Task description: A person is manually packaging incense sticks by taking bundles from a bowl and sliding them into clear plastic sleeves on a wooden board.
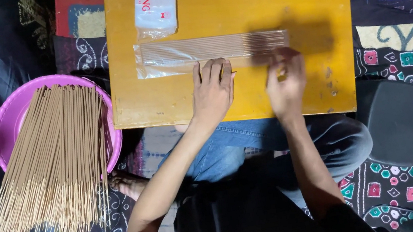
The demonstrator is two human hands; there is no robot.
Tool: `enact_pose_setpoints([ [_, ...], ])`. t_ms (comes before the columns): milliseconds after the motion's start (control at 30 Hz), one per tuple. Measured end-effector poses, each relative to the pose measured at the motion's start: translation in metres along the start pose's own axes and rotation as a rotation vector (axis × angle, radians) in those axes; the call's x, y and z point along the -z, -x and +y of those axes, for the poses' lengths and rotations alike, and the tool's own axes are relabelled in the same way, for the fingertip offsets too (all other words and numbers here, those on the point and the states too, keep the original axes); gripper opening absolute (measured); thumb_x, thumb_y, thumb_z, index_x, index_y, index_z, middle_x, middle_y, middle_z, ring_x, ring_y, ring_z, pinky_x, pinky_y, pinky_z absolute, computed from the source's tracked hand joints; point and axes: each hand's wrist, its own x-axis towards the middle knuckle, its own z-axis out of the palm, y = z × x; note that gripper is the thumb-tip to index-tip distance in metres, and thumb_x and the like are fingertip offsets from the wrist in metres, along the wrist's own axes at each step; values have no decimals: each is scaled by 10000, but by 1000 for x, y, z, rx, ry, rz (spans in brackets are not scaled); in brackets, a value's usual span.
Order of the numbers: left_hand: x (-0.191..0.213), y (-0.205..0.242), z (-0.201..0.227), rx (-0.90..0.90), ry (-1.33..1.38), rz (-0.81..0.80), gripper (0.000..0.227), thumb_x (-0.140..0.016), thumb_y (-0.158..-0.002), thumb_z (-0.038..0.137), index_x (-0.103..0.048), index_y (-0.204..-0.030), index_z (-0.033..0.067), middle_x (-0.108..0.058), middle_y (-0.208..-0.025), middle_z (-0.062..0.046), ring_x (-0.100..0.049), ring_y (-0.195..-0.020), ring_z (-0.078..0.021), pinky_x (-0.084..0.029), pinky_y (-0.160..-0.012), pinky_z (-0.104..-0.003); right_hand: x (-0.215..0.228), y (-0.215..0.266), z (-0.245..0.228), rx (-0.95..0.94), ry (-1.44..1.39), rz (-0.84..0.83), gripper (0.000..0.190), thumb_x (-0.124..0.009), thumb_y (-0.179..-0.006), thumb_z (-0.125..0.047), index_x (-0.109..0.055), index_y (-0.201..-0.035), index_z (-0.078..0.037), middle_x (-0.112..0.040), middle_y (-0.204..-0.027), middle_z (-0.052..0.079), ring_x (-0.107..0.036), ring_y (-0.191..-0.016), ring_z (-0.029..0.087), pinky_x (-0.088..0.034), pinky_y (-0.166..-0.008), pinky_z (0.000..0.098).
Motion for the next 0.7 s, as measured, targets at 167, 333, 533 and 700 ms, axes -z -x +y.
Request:
enact_pose_setpoints([
  [167,15,-1,-20,43,201,-65,243,-670,-945,68,-720,-1182,61,-623,-1177,-93,-603,-1194,-295,-418,-1081,-531,-41,8,6,247,42,-171,119,-661,-991,27,-699,-1102,7,-665,-1065,178,-660,-1026,389,-549,-857,464],
  [333,29,-8,-58,12,145,-42,218,-690,-955,77,-726,-1169,60,-642,-1228,-112,-597,-1246,-316,-396,-1121,-503,-50,14,13,366,96,-185,177,-675,-942,50,-738,-1084,-36,-692,-1088,135,-674,-1095,344,-541,-966,447],
  [533,23,-4,-67,108,127,-183,321,-583,-1055,155,-671,-1304,-28,-590,-1407,-208,-462,-1399,-392,-283,-1187,-554,-52,13,9,362,86,-122,145,-684,-953,31,-757,-1066,-23,-711,-1092,129,-682,-1132,319,-550,-995,415],
  [700,7,6,-71,72,30,-149,365,-568,-1074,218,-653,-1372,25,-579,-1474,-183,-445,-1439,-373,-240,-1214,-564,-54,14,10,419,134,-189,353,-789,-957,-201,-722,-1250,-15,-684,-1347,152,-582,-1329,338,-430,-1144,467],
])
